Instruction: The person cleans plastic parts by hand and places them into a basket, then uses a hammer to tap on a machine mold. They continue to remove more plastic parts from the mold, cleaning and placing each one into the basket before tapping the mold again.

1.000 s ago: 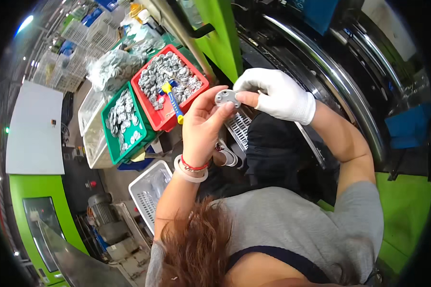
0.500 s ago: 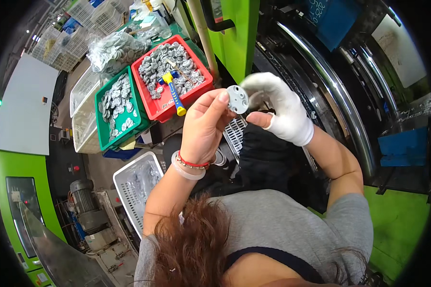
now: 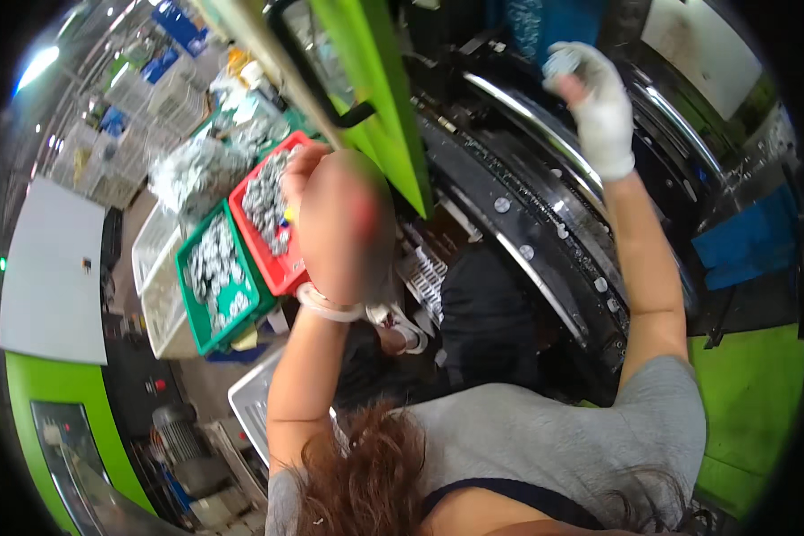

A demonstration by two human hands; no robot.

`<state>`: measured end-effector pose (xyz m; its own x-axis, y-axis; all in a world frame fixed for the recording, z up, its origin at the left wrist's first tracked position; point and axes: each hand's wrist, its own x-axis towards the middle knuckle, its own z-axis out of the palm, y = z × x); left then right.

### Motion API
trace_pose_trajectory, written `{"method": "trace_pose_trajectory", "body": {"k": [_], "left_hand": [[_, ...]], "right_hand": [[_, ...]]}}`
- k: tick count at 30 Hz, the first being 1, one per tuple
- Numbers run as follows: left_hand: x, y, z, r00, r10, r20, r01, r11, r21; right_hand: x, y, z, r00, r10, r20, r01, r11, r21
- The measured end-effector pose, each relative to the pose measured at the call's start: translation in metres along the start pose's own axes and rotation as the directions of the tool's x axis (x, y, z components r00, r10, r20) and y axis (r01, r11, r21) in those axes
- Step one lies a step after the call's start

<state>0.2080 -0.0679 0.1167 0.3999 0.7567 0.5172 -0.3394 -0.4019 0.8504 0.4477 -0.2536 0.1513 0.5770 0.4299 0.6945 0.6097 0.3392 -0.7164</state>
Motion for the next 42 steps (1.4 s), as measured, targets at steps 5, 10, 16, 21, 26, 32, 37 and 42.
{"method": "trace_pose_trajectory", "body": {"k": [5,10,16,21,26,32,37,42], "left_hand": [[0.106,-0.032,0.027,0.993,0.109,0.045,-0.111,0.993,0.050],[0.127,-0.046,0.054,0.963,0.201,-0.178,-0.129,0.928,0.349],[0.128,-0.067,0.045,0.983,0.112,-0.144,-0.113,0.994,0.002],[0.122,-0.059,0.052,0.984,0.102,-0.148,-0.111,0.993,-0.050],[0.124,-0.058,0.046,0.995,0.081,-0.065,-0.085,0.995,-0.058],[0.125,-0.057,0.051,0.992,0.097,-0.077,-0.099,0.995,-0.019],[0.125,-0.057,0.048,0.992,0.090,-0.090,-0.091,0.996,0.004],[0.125,-0.057,0.049,0.991,0.066,-0.120,-0.071,0.997,-0.038]], "right_hand": [[0.064,0.141,-0.169,0.917,-0.165,-0.364,-0.006,0.905,-0.425],[0.058,0.206,-0.232,0.825,0.070,-0.561,-0.320,0.876,-0.361],[0.077,0.245,-0.247,0.860,0.112,-0.498,-0.243,0.948,-0.206],[0.085,0.237,-0.245,0.883,0.128,-0.451,-0.282,0.914,-0.291],[0.087,0.240,-0.247,0.876,0.100,-0.472,-0.321,0.852,-0.414],[0.090,0.248,-0.259,0.878,0.073,-0.473,-0.336,0.798,-0.500],[0.097,0.239,-0.258,0.885,0.157,-0.439,-0.372,0.805,-0.463],[0.101,0.237,-0.251,0.844,0.253,-0.472,-0.458,0.799,-0.389]]}}
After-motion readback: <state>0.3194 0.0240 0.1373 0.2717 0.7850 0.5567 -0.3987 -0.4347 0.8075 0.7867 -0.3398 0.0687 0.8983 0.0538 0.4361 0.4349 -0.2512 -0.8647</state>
